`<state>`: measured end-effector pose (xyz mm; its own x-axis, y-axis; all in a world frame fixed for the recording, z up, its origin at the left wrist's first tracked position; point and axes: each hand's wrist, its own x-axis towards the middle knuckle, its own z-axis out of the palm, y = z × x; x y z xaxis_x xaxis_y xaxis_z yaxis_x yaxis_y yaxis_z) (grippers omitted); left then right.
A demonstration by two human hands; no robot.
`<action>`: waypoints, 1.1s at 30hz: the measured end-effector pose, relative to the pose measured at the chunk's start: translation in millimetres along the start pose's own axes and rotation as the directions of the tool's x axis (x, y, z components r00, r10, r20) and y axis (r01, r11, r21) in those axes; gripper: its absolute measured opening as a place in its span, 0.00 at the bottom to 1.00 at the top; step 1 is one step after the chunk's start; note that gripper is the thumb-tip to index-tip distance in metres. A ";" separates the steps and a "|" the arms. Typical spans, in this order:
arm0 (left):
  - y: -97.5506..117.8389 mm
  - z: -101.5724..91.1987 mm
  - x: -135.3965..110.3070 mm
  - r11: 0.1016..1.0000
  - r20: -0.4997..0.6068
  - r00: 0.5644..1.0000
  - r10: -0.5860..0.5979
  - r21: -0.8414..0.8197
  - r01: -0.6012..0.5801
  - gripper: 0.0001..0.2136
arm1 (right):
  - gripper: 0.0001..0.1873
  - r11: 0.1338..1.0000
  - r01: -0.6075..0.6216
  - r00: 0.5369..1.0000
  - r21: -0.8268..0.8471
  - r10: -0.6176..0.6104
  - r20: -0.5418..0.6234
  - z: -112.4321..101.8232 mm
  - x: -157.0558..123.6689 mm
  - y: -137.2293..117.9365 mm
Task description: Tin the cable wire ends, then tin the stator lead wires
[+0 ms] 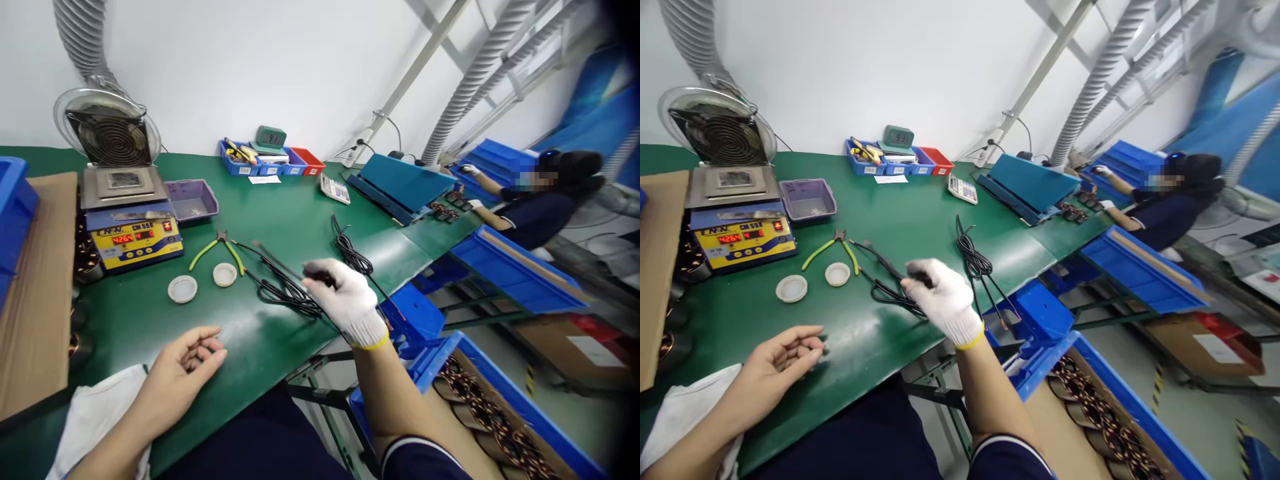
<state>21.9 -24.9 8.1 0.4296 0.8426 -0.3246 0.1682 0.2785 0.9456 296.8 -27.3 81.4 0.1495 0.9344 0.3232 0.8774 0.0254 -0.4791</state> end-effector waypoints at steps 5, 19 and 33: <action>5.1 6.7 -3.7 0.929 -0.138 0.989 -0.058 -0.370 0.003 0.23 | 0.09 0.969 0.128 0.918 0.211 -0.196 0.345 19.5 -36.5 -38.8; 11.1 1.8 -2.6 0.762 -0.390 0.918 -0.065 -0.614 -0.207 0.14 | 0.13 0.925 0.379 0.619 0.003 -0.256 0.742 54.6 -41.8 -58.2; 5.3 -4.0 3.5 0.767 -0.544 0.839 -0.010 -0.542 -0.343 0.09 | 0.10 0.819 0.564 0.633 -0.106 -0.346 0.692 88.5 -62.3 -96.4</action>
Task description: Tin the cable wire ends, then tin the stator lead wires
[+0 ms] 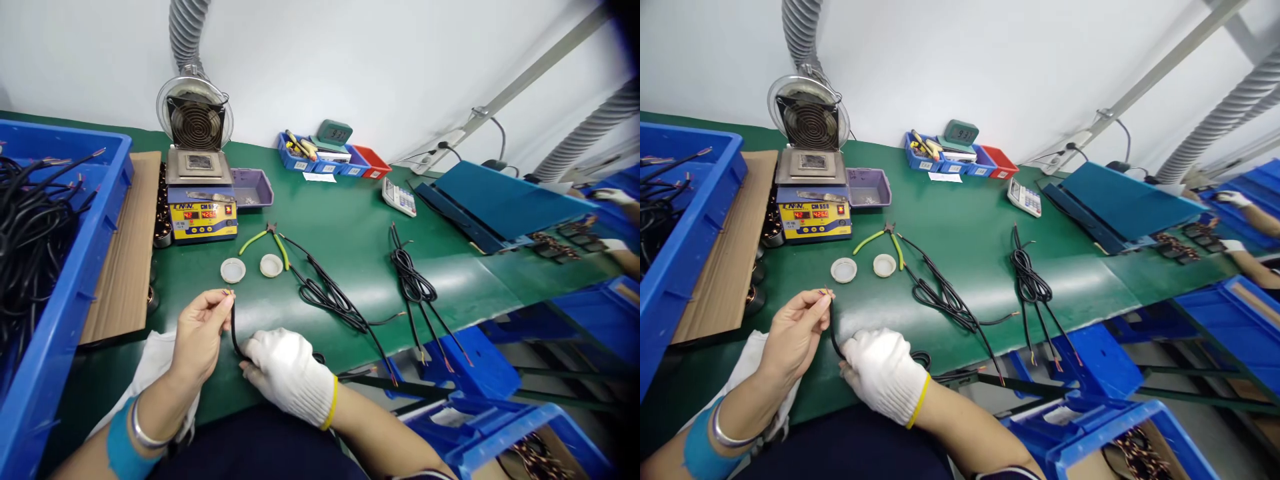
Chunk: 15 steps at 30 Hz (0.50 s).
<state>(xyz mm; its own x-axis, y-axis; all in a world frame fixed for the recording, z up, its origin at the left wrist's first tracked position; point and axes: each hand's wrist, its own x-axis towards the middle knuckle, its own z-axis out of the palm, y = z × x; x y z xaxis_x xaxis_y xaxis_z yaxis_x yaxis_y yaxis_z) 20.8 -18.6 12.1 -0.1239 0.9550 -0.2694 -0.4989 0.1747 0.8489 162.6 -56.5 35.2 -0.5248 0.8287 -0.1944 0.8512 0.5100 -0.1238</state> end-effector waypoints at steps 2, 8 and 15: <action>-2.5 -0.2 0.3 1.000 -0.008 1.000 0.024 0.013 -0.024 0.08 | 0.10 0.999 0.040 0.999 -0.005 -0.040 0.005 -0.5 2.6 -3.5; -1.7 1.3 2.8 0.998 -0.060 0.997 0.054 -0.012 -0.055 0.07 | 0.09 0.997 0.002 1.000 0.073 -0.001 -0.023 1.3 5.5 -5.0; 2.9 1.9 7.6 0.990 -0.160 0.987 0.020 -0.133 -0.042 0.09 | 0.19 0.988 -0.071 0.988 0.138 0.088 -0.127 10.1 -1.1 -0.8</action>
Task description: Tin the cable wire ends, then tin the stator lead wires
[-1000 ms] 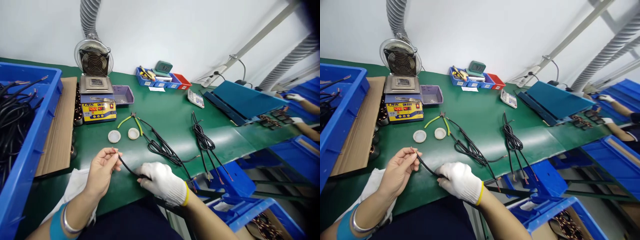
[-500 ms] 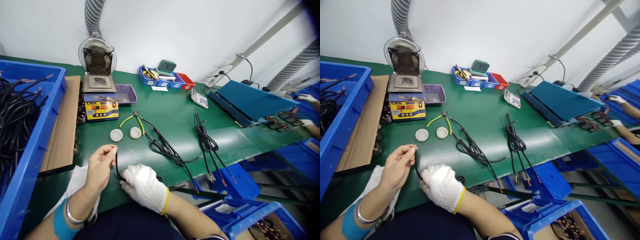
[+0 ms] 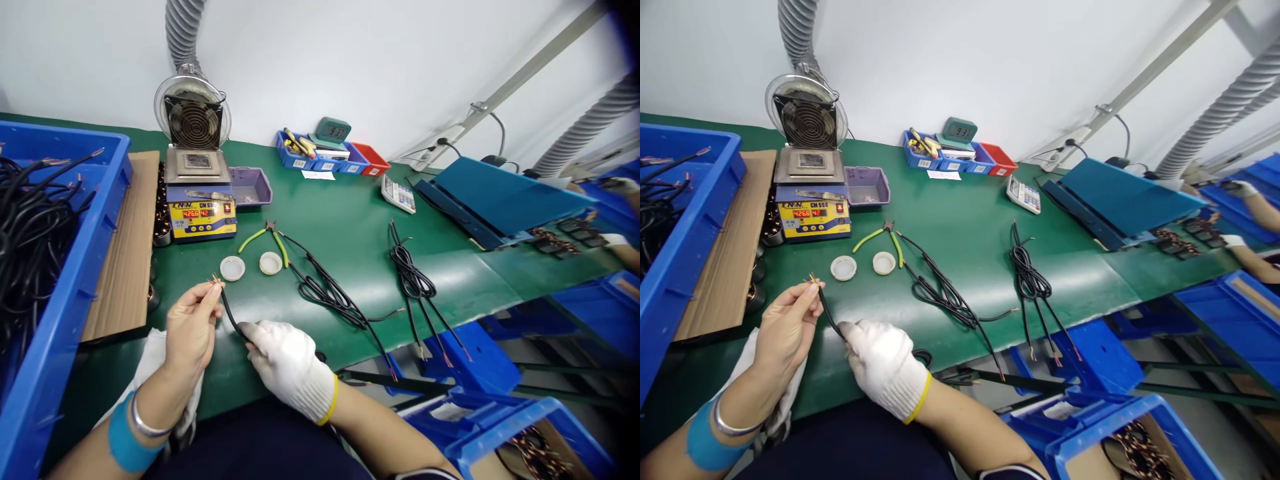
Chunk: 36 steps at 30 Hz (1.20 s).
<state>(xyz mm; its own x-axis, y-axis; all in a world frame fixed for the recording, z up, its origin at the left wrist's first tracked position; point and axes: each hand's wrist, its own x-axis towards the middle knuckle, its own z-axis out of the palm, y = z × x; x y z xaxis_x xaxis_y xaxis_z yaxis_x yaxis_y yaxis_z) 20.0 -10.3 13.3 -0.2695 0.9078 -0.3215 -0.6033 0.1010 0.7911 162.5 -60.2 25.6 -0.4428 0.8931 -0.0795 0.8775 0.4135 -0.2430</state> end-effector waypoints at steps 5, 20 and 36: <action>2.0 0.1 0.3 1.000 -0.009 1.000 -0.005 -0.019 0.005 0.10 | 0.17 1.000 0.020 0.994 -0.016 -0.021 -0.106 0.5 0.0 -3.8; -7.6 -6.7 -26.3 0.795 0.523 0.677 -0.518 0.587 0.155 0.17 | 0.15 0.994 -0.105 0.989 -0.039 0.109 0.103 -92.9 47.7 74.6; -13.9 -14.2 -23.7 0.763 0.574 0.623 -0.531 0.644 0.056 0.19 | 0.18 0.921 0.045 0.952 -0.388 0.078 0.296 -94.1 89.6 61.1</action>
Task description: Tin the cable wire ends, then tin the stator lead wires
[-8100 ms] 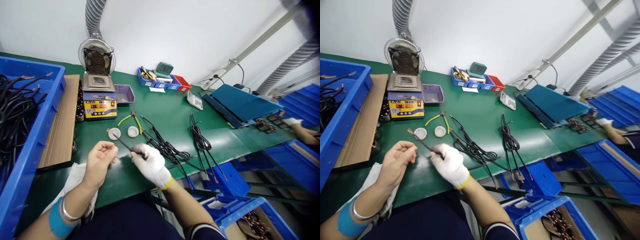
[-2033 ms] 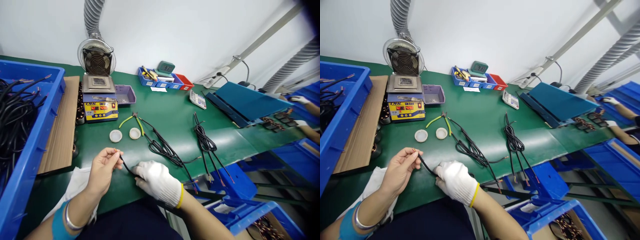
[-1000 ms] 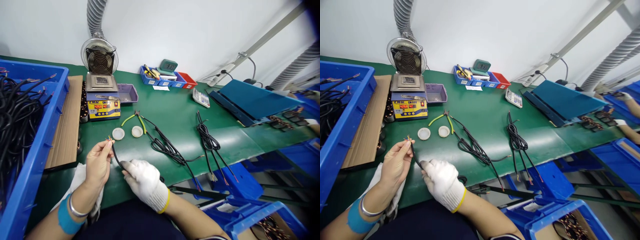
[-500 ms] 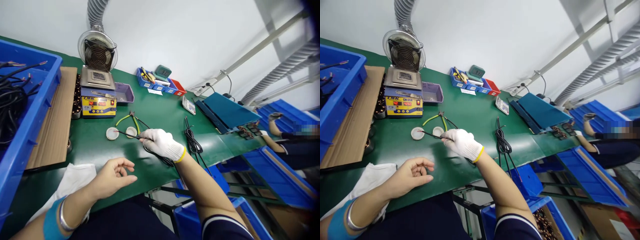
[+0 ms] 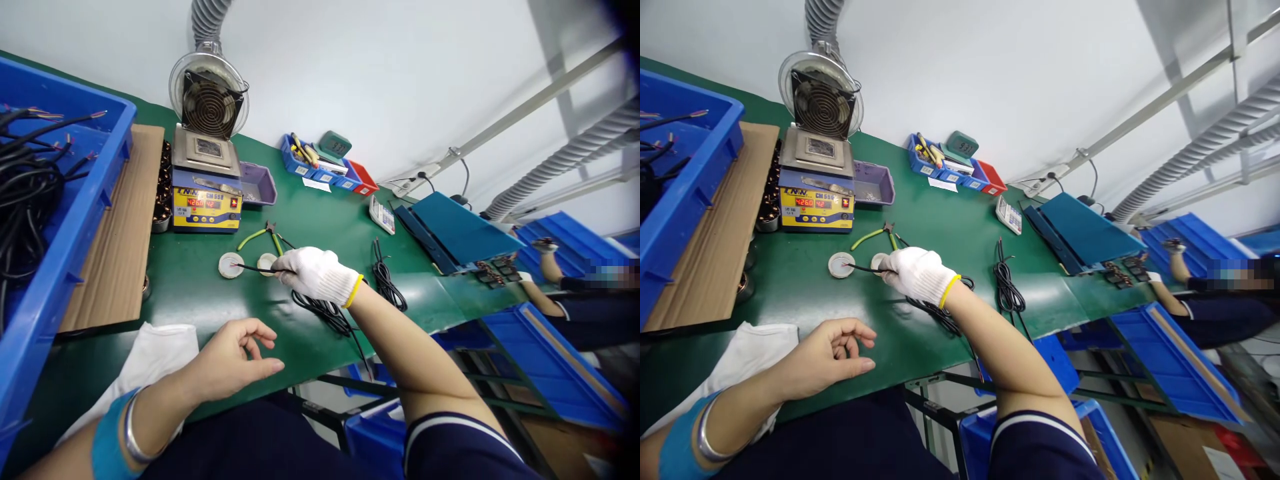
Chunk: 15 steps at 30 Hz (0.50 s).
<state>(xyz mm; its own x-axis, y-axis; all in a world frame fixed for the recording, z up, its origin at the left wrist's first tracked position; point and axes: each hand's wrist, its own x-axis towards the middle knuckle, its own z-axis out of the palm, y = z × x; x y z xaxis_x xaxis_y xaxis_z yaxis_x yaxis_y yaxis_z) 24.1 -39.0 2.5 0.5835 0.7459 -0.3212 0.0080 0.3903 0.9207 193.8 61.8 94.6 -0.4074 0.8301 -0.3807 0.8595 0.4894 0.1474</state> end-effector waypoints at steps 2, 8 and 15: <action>0.2 0.1 -0.5 1.000 0.004 1.000 -0.006 0.009 0.006 0.19 | 0.18 1.000 0.007 0.999 -0.002 -0.007 0.037 -1.4 0.4 -0.5; 0.5 0.9 -3.0 0.999 0.008 1.000 -0.017 0.041 0.016 0.20 | 0.16 0.991 -0.004 0.999 0.131 0.009 -0.034 -20.6 -0.8 10.5; 5.4 0.1 -4.0 0.999 0.007 1.000 -0.018 0.043 0.018 0.19 | 0.17 0.964 0.065 0.997 0.259 -0.073 0.023 -67.6 15.0 26.7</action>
<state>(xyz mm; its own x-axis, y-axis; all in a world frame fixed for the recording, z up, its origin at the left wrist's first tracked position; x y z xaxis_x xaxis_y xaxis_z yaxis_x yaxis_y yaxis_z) 21.9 -40.0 8.8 0.5890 0.7347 -0.3365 0.0531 0.3804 0.9233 189.7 105.3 154.5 -0.4618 0.7856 -0.4118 0.8819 0.4561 -0.1188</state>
